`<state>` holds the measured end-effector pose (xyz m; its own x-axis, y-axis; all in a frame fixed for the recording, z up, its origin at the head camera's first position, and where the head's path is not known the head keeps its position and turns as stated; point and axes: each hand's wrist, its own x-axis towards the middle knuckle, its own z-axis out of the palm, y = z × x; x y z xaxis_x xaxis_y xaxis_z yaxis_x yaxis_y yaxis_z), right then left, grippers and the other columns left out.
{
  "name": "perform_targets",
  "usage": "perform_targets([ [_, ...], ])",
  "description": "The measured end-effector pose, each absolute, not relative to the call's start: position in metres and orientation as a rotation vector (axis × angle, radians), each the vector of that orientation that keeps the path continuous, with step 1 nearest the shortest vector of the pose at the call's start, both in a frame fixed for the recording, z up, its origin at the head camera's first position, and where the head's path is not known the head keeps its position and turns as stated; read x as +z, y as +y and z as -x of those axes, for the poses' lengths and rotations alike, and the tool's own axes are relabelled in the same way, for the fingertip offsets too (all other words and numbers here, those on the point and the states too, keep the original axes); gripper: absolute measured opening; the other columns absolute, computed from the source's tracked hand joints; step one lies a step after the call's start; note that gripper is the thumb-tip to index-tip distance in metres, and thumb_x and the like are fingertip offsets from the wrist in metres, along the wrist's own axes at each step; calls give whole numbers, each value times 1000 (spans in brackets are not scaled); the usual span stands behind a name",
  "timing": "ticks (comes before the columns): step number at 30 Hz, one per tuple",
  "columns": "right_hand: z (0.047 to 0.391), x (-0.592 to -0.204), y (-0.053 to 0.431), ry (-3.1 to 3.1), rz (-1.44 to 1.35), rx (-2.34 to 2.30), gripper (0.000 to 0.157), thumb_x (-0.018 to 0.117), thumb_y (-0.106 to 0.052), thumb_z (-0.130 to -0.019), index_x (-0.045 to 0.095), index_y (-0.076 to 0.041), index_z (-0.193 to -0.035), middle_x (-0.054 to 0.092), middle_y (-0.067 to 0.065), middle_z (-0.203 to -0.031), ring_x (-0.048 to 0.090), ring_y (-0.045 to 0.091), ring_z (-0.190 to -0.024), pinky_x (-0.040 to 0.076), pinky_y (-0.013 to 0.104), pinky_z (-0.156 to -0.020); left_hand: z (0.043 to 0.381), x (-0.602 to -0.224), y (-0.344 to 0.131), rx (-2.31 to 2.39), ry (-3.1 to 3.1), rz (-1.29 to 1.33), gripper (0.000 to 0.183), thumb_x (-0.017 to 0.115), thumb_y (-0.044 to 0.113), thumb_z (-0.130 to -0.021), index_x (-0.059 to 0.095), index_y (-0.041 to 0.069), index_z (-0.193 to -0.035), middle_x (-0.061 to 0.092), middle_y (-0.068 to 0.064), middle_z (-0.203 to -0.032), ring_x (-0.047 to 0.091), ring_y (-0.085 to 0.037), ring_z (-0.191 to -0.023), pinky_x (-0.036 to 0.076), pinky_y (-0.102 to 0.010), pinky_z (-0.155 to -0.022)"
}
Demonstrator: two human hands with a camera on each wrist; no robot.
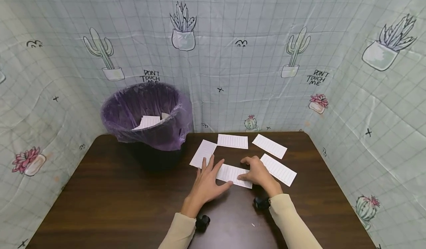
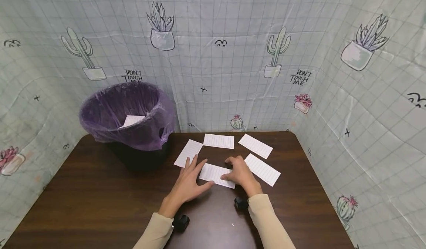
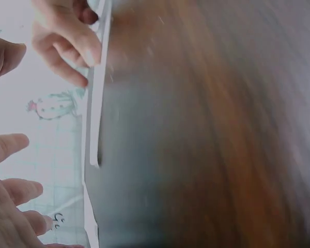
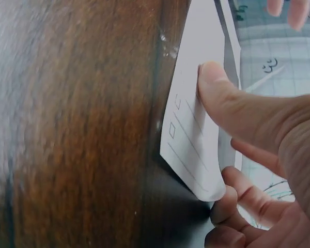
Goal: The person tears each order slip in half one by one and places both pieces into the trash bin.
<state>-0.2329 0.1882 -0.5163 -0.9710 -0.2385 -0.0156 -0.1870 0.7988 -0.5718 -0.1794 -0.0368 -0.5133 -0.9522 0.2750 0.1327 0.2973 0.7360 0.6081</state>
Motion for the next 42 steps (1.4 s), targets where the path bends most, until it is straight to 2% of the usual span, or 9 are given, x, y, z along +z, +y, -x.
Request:
perform_targets([
  [3,232,-517,188,2896,329,-925,55,94,-18,-74,70,2,-119,64,19,-107,61,31,-97,53,49,-87,180,-516,-32,-1041,-2876,485,82,70,58,-89,45,18,-156,26,-24,-167,16,-57,-152,24,-80,-110],
  [8,228,-520,189,2870,285,-1005,45,93,-14,-74,72,2,-110,65,9,-87,55,19,-75,49,36,-69,177,-518,-29,-1119,-2851,479,84,70,56,-89,42,17,-158,24,-24,-167,15,-57,-152,23,-79,-112],
  [12,226,-520,189,2865,267,-1055,36,91,-9,-75,74,0,-105,69,6,-83,57,14,-69,49,32,-64,173,-518,-30,-1235,-2822,449,87,71,54,-90,37,16,-160,22,-24,-168,14,-55,-153,22,-76,-115],
  [17,224,-519,186,2894,293,-1112,20,84,-2,-80,76,-2,-99,75,9,-87,64,15,-74,53,35,-68,170,-518,-33,-1342,-2782,431,87,72,49,-91,34,15,-161,20,-23,-169,12,-53,-154,22,-76,-115],
  [22,222,-521,182,2905,315,-1120,6,75,-7,-91,78,-4,-96,77,8,-93,67,18,-80,54,37,-73,172,-516,-40,-1370,-2759,421,86,72,49,-92,34,17,-162,21,-21,-169,12,-51,-155,21,-76,-115],
  [26,219,-522,180,2892,324,-1161,6,74,-9,-94,79,-7,-94,78,7,-93,69,20,-84,54,38,-75,174,-512,-47,-1401,-2742,425,85,72,48,-92,34,16,-161,26,-19,-168,14,-48,-156,21,-73,-117],
  [32,215,-522,169,2870,326,-1248,7,80,-11,-89,77,-5,-92,76,2,-87,65,14,-79,53,33,-73,177,-509,-56,-1427,-2706,419,81,72,46,-93,38,16,-160,35,-18,-165,19,-47,-155,24,-69,-118],
  [39,209,-523,153,2887,386,-1286,7,76,-11,-92,77,-4,-93,77,2,-92,71,23,-93,54,44,-86,179,-513,-67,-1372,-2683,416,72,74,40,-93,46,12,-154,41,-20,-161,24,-52,-152,30,-69,-115],
  [42,206,-522,147,2892,430,-1294,6,75,-12,-93,77,-6,-92,77,0,-92,72,23,-95,55,44,-88,179,-514,-71,-1345,-2680,433,67,73,38,-95,50,12,-152,44,-20,-159,28,-52,-151,32,-68,-115],
])
